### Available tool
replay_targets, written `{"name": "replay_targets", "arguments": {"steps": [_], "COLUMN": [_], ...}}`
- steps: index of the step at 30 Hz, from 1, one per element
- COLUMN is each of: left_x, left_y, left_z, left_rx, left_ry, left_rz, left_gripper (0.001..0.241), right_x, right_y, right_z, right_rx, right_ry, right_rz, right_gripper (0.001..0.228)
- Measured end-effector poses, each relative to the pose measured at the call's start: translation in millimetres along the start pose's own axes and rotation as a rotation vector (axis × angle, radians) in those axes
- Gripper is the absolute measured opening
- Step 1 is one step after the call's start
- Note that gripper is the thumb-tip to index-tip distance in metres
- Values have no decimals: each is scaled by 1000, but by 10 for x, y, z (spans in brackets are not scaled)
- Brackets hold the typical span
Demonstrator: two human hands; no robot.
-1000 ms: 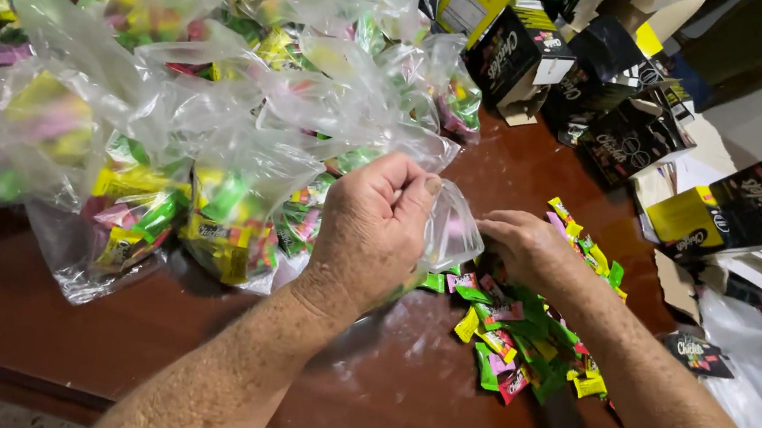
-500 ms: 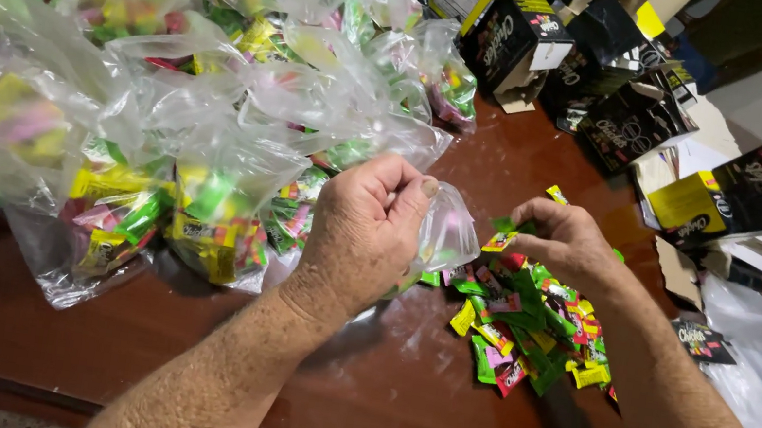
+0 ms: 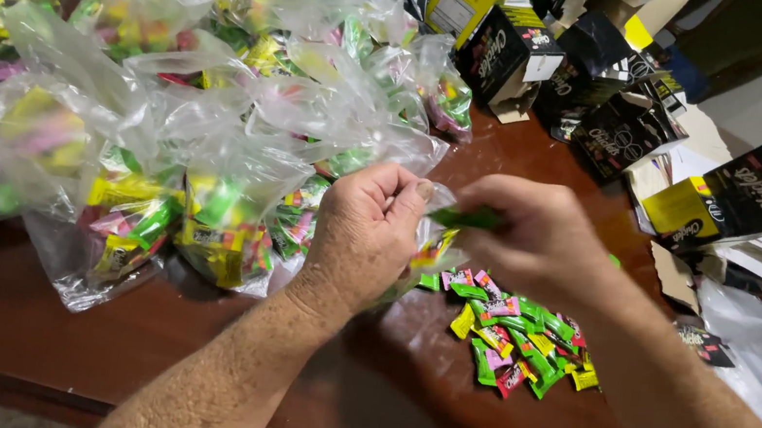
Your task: Bagging small wrapped candies into clear plastic bags on a table
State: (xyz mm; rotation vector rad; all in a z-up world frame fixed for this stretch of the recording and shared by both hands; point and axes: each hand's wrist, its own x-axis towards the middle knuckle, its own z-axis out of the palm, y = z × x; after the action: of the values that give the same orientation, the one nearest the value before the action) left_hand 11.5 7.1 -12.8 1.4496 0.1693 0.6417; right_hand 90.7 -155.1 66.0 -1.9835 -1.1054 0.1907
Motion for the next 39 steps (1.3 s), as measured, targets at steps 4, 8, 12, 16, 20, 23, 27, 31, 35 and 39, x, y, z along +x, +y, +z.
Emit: {"name": "replay_targets", "arguments": {"steps": [4, 8, 12, 16, 20, 23, 27, 31, 35, 39], "left_x": [-11, -56, -60, -10, -28, -55, -49, -37, -29, -27], "left_y": [77, 182, 223, 145, 212, 255, 217, 191, 199, 204], "left_z": [-65, -106, -136, -173, -176, -180, -142, -138, -145, -152], "left_rx": [84, 135, 108, 136, 132, 137, 146, 145, 143, 115], "left_ry": [61, 87, 104, 191, 201, 193, 175, 179, 180, 160], "left_rz": [88, 168, 198, 216, 239, 239, 269, 263, 284, 297], "left_gripper": [20, 20, 21, 21, 22, 21, 21, 21, 20, 21], "right_x": [185, 222, 189, 113, -1, -90, -67, -3, 57, 7], "right_y": [-75, -68, -279, 229, 1084, 1131, 1395, 1433, 1428, 1671], "right_z": [219, 215, 178, -164, 90, 304, 480, 494, 406, 196], "right_rx": [-422, -438, -617, -404, -459, -544, -707, -751, -691, -347], "right_ry": [-158, -299, -125, 17, -268, -360, -190, -168, -120, -65], "right_rz": [-45, -14, -126, -129, -282, -125, -191, 1, 272, 355], "right_gripper": [16, 18, 12, 21, 61, 69, 35, 23, 25, 30]}}
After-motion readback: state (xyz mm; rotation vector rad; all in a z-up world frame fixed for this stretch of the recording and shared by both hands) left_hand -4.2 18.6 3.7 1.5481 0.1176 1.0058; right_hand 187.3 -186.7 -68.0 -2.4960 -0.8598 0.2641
